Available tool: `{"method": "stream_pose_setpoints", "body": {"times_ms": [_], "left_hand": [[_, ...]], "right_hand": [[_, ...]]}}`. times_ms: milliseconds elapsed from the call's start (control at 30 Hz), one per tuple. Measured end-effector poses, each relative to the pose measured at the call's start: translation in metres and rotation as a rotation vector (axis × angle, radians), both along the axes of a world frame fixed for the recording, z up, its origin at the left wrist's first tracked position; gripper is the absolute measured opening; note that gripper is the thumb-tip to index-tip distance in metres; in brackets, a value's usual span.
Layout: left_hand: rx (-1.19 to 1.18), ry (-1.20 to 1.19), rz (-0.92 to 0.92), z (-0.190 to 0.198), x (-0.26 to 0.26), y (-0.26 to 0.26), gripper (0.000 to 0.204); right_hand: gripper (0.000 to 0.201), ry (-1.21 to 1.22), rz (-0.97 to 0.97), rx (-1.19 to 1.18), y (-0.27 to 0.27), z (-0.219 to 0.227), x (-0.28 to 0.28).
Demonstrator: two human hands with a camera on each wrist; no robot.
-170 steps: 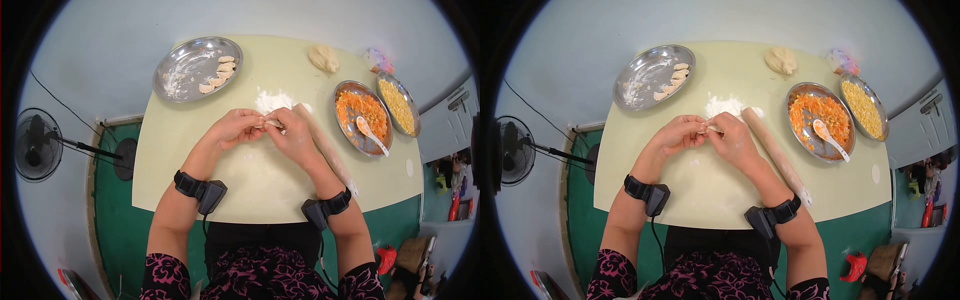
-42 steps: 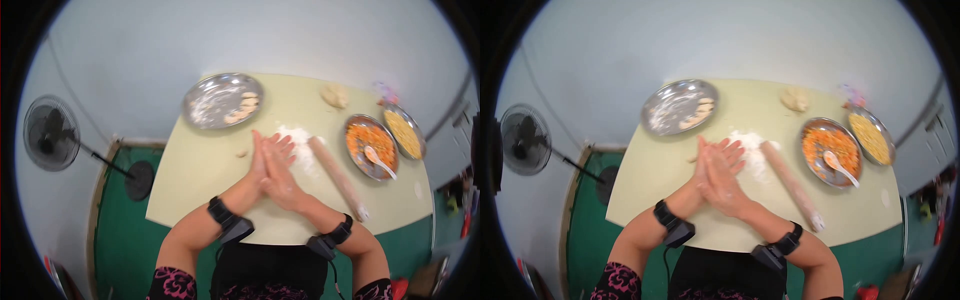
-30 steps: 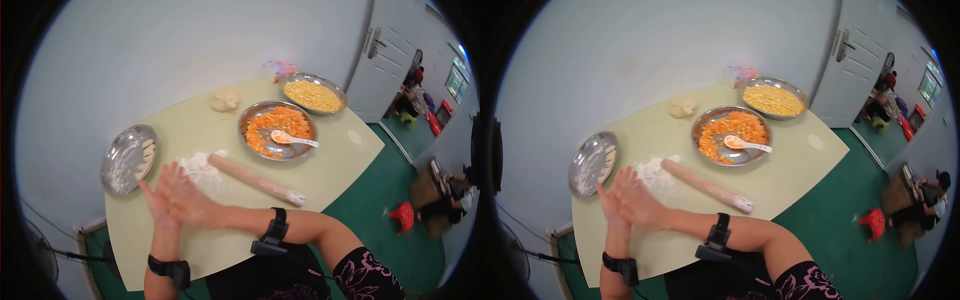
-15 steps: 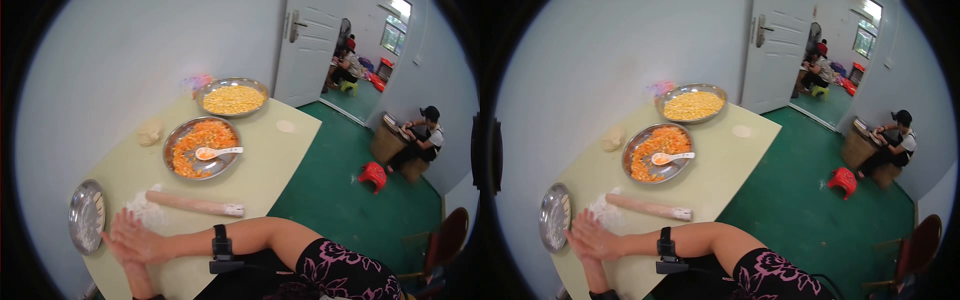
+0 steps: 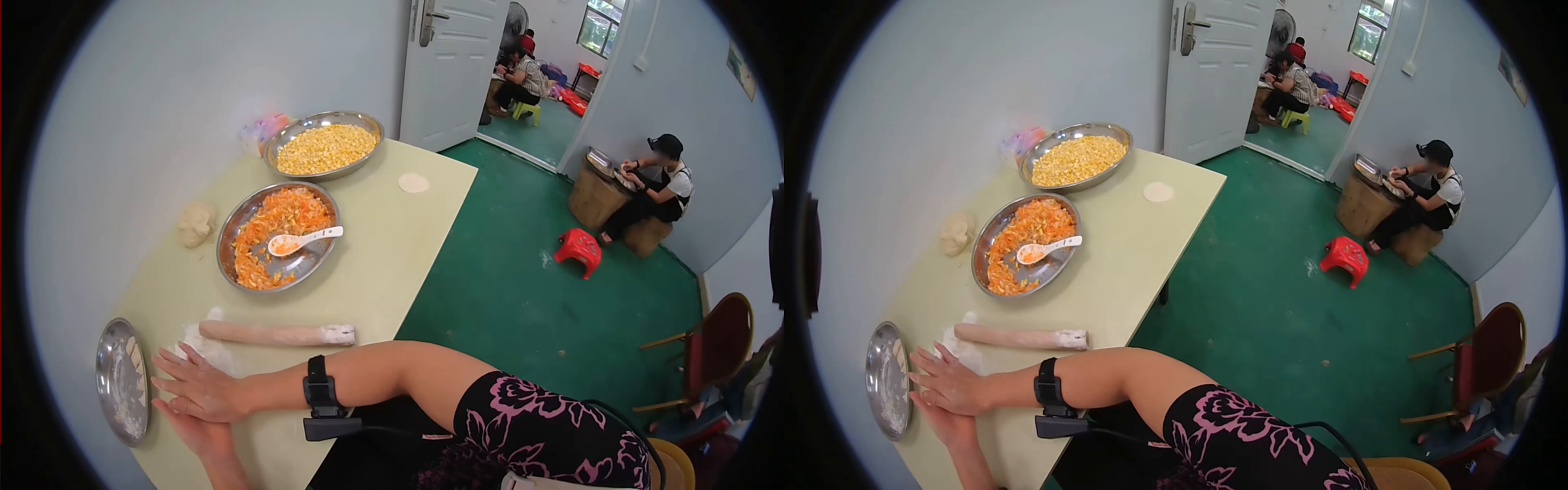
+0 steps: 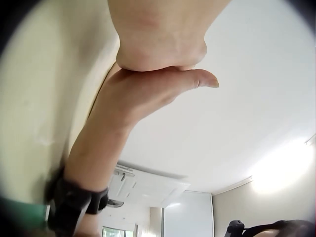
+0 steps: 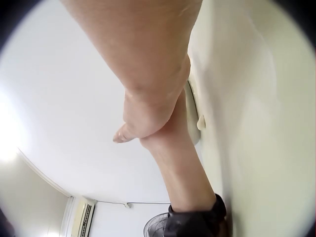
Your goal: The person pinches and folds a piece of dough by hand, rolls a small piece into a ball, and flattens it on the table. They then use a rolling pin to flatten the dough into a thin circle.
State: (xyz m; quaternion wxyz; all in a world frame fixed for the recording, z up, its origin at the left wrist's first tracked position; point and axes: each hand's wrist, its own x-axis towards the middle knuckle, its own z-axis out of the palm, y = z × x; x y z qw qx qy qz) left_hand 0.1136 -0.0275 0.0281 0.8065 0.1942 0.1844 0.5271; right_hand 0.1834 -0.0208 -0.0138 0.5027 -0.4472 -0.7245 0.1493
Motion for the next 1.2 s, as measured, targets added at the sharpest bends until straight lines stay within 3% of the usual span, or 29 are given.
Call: {"method": "stream_pose_setpoints", "body": {"times_ms": [67, 167, 267, 333, 400, 467, 567, 667, 767, 867, 967, 1067, 1167, 1200], "left_hand": [[-0.104, -0.003, -0.037, 0.011, -0.016, 0.016, 0.072], [-0.031, -0.074, -0.027, -0.001, -0.036, 0.039, 0.071], [-0.066, -0.030, -0.092, -0.022, -0.025, 0.035, 0.071], [0.484, -0.332, -0.603, -0.042, -0.011, 0.039, 0.070], [0.522, -0.295, -0.626, -0.047, -0.006, 0.032, 0.069], [0.049, 0.100, -0.151, -0.003, 0.001, -0.006, 0.068], [-0.086, 0.084, -0.027, 0.014, -0.012, 0.014, 0.067], [0.057, 0.057, 0.029, 0.012, -0.028, 0.030, 0.070], [0.004, 0.006, -0.015, -0.009, -0.024, 0.032, 0.071], [0.846, -0.313, -0.779, -0.083, -0.033, 0.080, 0.072], [0.751, -0.542, -0.879, -0.069, -0.008, 0.056, 0.071], [0.364, -0.274, -0.462, -0.035, -0.019, 0.049, 0.071], [-0.012, 0.002, -0.033, -0.006, -0.035, 0.046, 0.071], [0.010, -0.001, -0.030, -0.009, -0.038, 0.048, 0.070]], "right_hand": [[0.055, 0.017, 0.147, 0.007, -0.005, 0.003, 0.000], [0.055, 0.002, 0.299, 0.213, -0.008, -0.009, -0.026], [0.058, -0.020, 0.144, 0.197, -0.013, -0.011, -0.027], [0.060, 0.013, 0.045, 0.051, -0.008, -0.001, -0.014], [0.063, 0.021, -0.029, -0.039, -0.005, 0.008, 0.006], [0.066, 0.017, -0.054, -0.061, 0.000, 0.011, 0.017], [0.071, -0.073, 0.203, -0.087, -0.003, 0.018, 0.012], [0.071, -0.069, 0.340, 0.180, -0.006, -0.008, -0.020], [0.075, -0.028, 0.381, 0.201, -0.016, -0.009, -0.022], [0.073, -0.021, 0.191, 0.041, -0.010, -0.003, -0.015], [0.069, 0.006, -0.050, 0.089, 0.026, -0.020, -0.012], [0.064, -0.150, 0.041, 0.124, 0.019, -0.016, -0.006], [0.061, -0.065, 0.239, 0.217, -0.001, -0.016, -0.025], [0.062, -0.090, 0.276, 0.175, -0.010, -0.008, -0.022]]}}
